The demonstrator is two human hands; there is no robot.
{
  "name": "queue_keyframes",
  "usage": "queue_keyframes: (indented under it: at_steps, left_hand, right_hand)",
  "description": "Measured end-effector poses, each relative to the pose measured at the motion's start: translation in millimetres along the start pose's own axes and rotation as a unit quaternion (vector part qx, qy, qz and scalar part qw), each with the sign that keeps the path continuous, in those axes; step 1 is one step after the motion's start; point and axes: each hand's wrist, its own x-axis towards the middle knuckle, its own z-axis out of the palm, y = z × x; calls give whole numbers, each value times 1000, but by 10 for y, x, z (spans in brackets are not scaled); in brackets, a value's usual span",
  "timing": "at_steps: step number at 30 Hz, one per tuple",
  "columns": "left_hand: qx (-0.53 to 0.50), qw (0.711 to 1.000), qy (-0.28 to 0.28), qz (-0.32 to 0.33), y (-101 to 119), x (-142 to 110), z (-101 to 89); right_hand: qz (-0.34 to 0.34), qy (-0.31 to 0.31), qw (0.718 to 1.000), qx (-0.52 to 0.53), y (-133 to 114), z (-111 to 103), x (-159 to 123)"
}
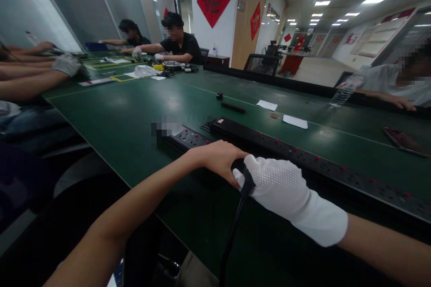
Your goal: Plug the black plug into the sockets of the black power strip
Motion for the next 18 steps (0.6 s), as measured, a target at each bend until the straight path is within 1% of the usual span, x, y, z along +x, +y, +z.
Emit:
queue_keyframes:
  at_steps: [3, 7, 10, 14, 18]
  left_hand:
    - [7, 1000, -5, 21, 1, 3, 0]
    - [23, 1000, 1, 0, -3, 10, 13]
    - [15, 1000, -4, 6, -17, 12, 27]
    - [11, 1000, 0, 18, -44, 14, 47]
    - [8, 1000, -4, 21, -49, 14, 56]
  right_hand:
    - [-9, 3, 999, 41, 93, 74, 25]
    - [-10, -13, 998, 60, 164, 118, 68]
    - [-7, -18, 998, 65, 156, 92, 69]
    - [11, -22, 999, 45, 121, 61, 22]
    - [7, -13, 999, 51, 132, 110, -7]
